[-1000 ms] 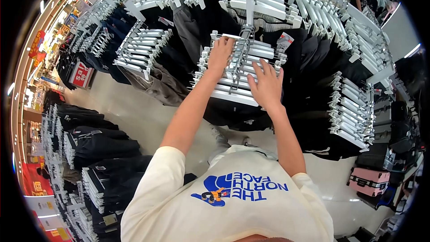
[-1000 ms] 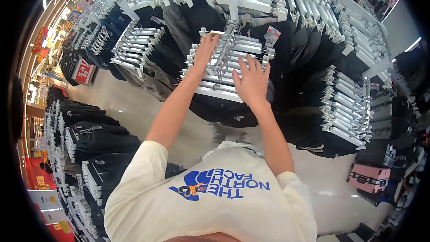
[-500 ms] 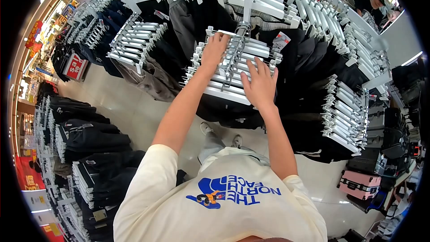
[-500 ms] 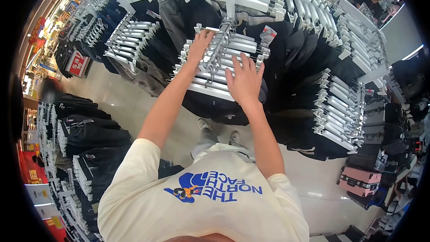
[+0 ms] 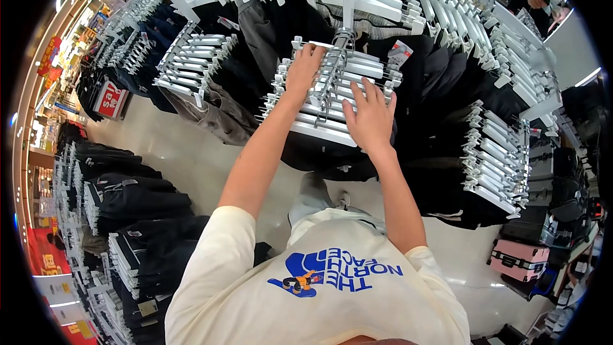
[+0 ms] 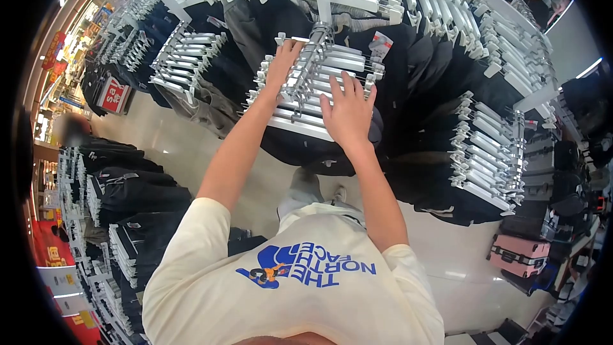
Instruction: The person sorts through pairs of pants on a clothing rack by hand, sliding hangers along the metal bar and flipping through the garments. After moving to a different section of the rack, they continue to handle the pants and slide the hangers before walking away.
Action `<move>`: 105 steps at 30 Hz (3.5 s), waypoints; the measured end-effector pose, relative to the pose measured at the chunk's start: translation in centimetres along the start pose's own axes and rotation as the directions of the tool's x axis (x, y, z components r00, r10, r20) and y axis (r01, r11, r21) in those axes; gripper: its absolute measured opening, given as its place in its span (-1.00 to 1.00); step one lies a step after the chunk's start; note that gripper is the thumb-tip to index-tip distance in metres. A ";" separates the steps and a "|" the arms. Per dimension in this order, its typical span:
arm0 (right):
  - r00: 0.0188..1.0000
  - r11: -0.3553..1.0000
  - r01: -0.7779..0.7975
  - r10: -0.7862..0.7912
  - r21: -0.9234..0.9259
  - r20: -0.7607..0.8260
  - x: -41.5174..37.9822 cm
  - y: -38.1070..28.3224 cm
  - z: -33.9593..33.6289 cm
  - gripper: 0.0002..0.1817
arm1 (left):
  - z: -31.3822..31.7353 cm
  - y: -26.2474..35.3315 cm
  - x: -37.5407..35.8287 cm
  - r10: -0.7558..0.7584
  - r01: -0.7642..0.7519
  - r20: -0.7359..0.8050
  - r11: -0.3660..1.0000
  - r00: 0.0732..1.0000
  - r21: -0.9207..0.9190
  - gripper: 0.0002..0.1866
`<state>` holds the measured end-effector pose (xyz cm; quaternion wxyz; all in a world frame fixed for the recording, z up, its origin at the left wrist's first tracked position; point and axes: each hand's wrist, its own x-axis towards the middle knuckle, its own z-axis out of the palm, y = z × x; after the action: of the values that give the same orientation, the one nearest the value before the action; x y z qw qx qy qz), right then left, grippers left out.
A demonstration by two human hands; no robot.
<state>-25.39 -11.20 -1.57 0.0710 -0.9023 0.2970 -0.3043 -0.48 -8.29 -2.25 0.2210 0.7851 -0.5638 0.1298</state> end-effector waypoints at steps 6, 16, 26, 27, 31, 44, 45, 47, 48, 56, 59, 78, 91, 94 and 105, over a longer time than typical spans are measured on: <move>1.000 1.000 0.008 -0.008 -0.005 0.008 0.0 0.0 -0.2 -0.44 | 0.0 0.2 0.0 -0.010 0.010 -0.018 1.000 1.000 0.009 -0.25; 1.000 1.000 -0.010 0.011 0.020 -0.012 0.1 -0.1 -0.1 -0.44 | -0.1 0.0 0.5 0.020 -0.024 -0.057 0.997 0.998 -0.069 -0.41; 0.998 1.000 0.012 -0.011 0.015 -0.065 0.1 -0.1 -0.1 -0.45 | -0.1 0.1 0.2 -0.002 -0.003 -0.046 0.994 0.999 -0.108 -0.47; 0.998 1.000 0.013 -0.012 0.015 -0.064 0.1 -0.1 -0.1 -0.46 | -0.2 0.2 0.0 -0.002 -0.004 -0.055 0.994 0.999 -0.111 -0.47; 0.998 1.000 0.002 0.000 0.031 -0.064 0.0 -0.1 -0.2 -0.47 | -0.8 0.4 0.0 -0.040 0.045 0.054 0.994 0.998 -0.096 -0.38; 0.999 1.000 -0.001 0.001 0.017 -0.043 0.3 -0.1 -0.3 -0.46 | 0.1 -0.1 -0.1 0.035 -0.052 -0.121 0.989 0.992 -0.140 -0.42; 0.999 1.000 0.001 0.000 0.018 -0.044 0.3 -0.1 -0.3 -0.46 | 0.0 0.1 -0.1 0.027 -0.041 -0.111 0.991 0.993 -0.127 -0.43; 0.999 1.000 0.007 -0.006 0.022 -0.044 0.1 0.0 -0.2 -0.46 | -0.1 0.1 -0.2 0.033 -0.044 -0.106 0.994 0.994 -0.105 -0.43; 0.999 1.000 0.007 -0.006 0.022 -0.037 0.0 0.1 -0.2 -0.46 | -0.9 0.4 -0.1 -0.045 0.051 0.064 0.993 0.997 -0.103 -0.37; 0.998 0.999 -0.032 0.034 0.042 -0.050 -0.1 -0.3 -0.2 -0.47 | 0.2 -0.7 0.3 0.006 -0.005 0.008 0.990 1.000 -0.143 -0.46; 0.999 0.998 -0.017 0.019 0.053 -0.035 0.0 -0.2 -0.5 -0.48 | -1.1 0.6 0.0 -0.017 0.020 0.018 0.991 1.000 -0.132 -0.45; 0.998 0.997 -0.066 0.067 -0.037 0.015 -0.5 -1.0 -0.9 -0.48 | -0.3 0.4 0.2 0.004 -0.006 -0.016 0.991 1.000 -0.136 -0.53; 0.995 0.994 -0.095 0.095 -0.057 -0.016 -0.7 -1.5 -0.9 -0.48 | -1.0 1.0 0.8 0.019 -0.016 0.030 0.996 0.999 -0.089 -0.32; 0.993 0.989 -0.117 0.117 -0.092 0.000 -0.8 -1.9 -0.8 -0.48 | -0.2 0.5 1.5 0.009 -0.003 0.061 0.995 0.998 -0.101 -0.46; 0.991 0.989 -0.112 0.119 -0.098 0.066 -0.7 -1.6 -0.7 -0.43 | -0.5 0.5 1.1 0.076 -0.081 -0.037 0.986 0.996 -0.145 -0.45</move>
<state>-25.49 -9.45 -0.88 0.0567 -0.8963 0.3599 -0.2526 -0.54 -9.10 -1.25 0.2817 0.7417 -0.5989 0.1089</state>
